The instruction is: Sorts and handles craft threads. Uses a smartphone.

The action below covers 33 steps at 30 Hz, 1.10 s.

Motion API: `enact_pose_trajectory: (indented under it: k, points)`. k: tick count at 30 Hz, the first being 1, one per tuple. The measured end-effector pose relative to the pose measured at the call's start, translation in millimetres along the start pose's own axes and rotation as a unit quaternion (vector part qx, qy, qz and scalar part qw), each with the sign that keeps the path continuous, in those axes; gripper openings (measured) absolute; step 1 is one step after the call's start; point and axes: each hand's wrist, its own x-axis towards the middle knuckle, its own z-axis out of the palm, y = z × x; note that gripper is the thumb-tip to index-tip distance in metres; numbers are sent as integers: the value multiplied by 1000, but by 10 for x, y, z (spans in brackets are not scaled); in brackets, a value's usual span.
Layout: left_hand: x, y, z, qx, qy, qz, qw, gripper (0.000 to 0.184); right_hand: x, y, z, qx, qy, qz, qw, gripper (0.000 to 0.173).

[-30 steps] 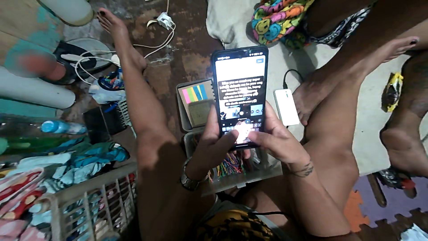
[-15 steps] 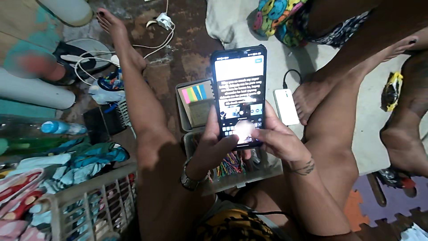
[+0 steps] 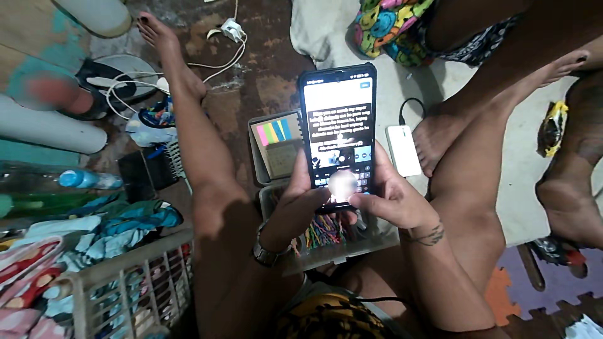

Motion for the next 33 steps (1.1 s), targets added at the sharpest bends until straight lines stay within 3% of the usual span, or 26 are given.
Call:
enact_pose_trajectory:
  k: [8, 13, 17, 20, 24, 27, 29, 33]
  points:
    - [-29, -18, -22, 10, 1, -8, 1000, 52, -15, 8, -27, 75, -19, 0, 997, 60]
    - [-10, 7, -8, 0, -16, 5, 1000, 64, -21, 8, -31, 89, -17, 0, 996, 61]
    - [-3, 28, 12, 17, 3, -5, 1000, 53, -22, 11, -37, 100, -21, 0, 995, 60]
    - [8, -12, -27, -13, -33, 14, 999, 67, -15, 9, -31, 100, -13, 4, 995, 50]
    - [0, -1, -3, 21, -10, 2, 1000, 61, 0, -12, -6, 89, 4, 9, 996, 43]
    - [2, -15, -27, 12, -35, 10, 999, 68, 14, -18, 4, 91, 14, 8, 996, 35]
    - [5, -17, -22, 2, -36, 14, 999, 68, 11, -9, 2, 93, 18, 8, 996, 37]
    - [11, -12, -21, 4, -34, 18, 999, 65, -30, 4, -44, 92, -14, 9, 996, 59]
